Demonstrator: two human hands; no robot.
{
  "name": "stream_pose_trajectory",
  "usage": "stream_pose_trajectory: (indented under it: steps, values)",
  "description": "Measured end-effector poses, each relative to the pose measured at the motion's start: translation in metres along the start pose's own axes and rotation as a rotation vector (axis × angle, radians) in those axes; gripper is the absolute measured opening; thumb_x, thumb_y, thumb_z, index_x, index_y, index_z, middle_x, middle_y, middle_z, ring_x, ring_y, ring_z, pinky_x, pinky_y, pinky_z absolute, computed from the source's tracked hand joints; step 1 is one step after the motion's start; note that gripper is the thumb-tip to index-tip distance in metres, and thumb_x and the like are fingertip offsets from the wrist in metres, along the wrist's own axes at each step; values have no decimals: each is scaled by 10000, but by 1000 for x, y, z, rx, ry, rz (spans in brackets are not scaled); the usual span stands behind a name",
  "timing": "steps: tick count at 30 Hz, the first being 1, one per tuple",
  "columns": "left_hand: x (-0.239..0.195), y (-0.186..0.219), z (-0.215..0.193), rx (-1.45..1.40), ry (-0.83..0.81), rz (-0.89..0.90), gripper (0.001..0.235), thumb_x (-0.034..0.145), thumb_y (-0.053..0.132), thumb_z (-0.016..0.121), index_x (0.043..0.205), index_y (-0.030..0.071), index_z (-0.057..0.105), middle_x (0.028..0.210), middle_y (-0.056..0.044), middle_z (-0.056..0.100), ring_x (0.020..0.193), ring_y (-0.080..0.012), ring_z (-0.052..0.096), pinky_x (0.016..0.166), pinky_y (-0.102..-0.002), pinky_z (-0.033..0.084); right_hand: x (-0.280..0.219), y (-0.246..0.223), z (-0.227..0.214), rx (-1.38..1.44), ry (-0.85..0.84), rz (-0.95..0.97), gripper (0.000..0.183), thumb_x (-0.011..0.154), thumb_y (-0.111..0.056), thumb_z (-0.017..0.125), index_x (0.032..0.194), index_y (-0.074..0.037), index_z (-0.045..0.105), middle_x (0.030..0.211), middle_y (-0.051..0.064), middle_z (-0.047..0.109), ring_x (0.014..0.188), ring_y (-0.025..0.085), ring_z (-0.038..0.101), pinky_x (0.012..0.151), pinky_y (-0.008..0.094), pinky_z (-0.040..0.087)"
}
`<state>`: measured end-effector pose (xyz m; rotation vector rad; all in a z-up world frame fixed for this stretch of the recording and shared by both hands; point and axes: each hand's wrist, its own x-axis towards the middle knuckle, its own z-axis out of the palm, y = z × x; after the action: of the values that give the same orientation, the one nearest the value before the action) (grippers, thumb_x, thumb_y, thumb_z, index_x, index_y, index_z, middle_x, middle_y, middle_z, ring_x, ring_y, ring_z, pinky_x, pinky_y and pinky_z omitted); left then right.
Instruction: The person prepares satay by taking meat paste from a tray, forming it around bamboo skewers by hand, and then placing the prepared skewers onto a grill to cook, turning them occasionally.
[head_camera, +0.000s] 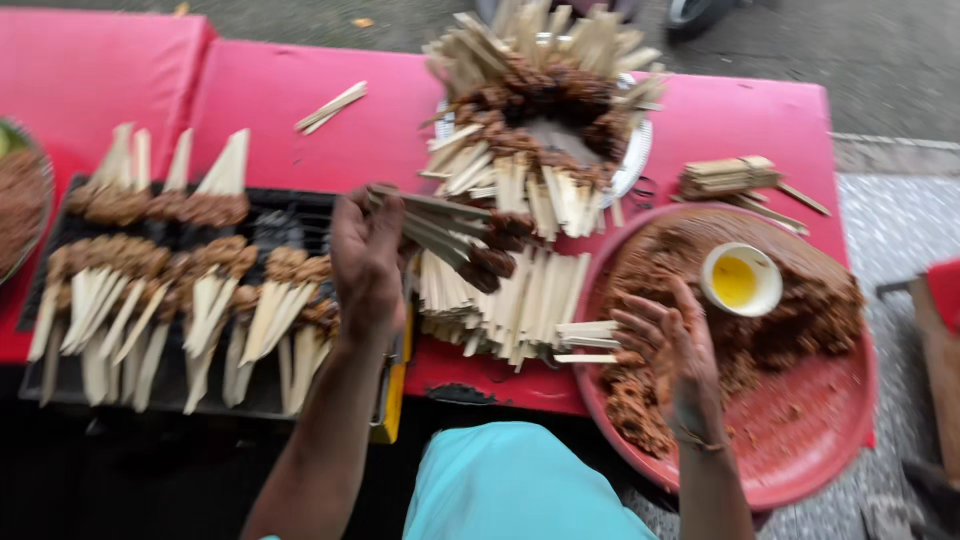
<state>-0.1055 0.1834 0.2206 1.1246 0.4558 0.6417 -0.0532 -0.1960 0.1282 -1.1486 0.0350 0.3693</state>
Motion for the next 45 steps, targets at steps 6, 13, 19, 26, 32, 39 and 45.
stream_pose_trajectory:
  steps: [6,13,19,26,32,39,45]
  values:
    - [126,69,-123,356,186,215,324,1049,416,855,1094,126,718,805,48,620,635,-67,519,462,-270,450,2,6,49,-272,38,158,767,1144,-279,465,1844,-115,196,1433,399,634,1170,502,712,911,587,608]
    - [258,50,-186,891,-131,-141,149,1174,159,724,1030,148,686,1091,-34,742,1046,-149,746,893,-265,684,-10,30,77,-404,199,306,653,1167,-206,480,1793,-86,340,1304,403,718,1058,508,749,894,545,607]
    - [305,-1,-198,901,-349,-597,147,1116,283,780,1177,159,829,1105,6,802,1039,-151,656,845,-374,547,-32,47,47,-404,303,352,600,1197,-183,466,1789,-120,392,1301,411,717,1067,516,740,929,501,559]
    - [303,-26,-170,1633,-218,206,406,1112,390,686,1314,40,655,1240,-287,712,1074,-556,710,925,-680,534,-54,48,14,-413,335,367,564,1162,-293,545,1714,-184,518,1210,292,806,994,377,808,681,349,546]
    - [164,-39,-31,846,-600,110,325,1129,157,644,1407,0,707,964,-195,757,990,-342,770,971,-507,566,-70,30,-16,-263,304,249,505,1161,-226,589,1624,-24,609,1164,336,824,989,413,852,846,485,687]
    - [-33,-233,78,1069,-1139,-54,314,1072,332,694,1239,93,810,1154,-231,823,1190,-489,759,1004,-638,601,-108,7,-92,-223,403,132,431,1178,-228,582,1545,-32,699,1126,310,845,959,364,858,841,464,700]
    - [-99,-270,97,1525,-1253,126,742,897,574,896,1316,-3,690,1345,-241,667,1339,-465,643,1107,-670,554,-138,11,-149,-173,518,101,380,1161,-208,598,1436,1,756,1048,297,866,869,339,877,774,429,719]
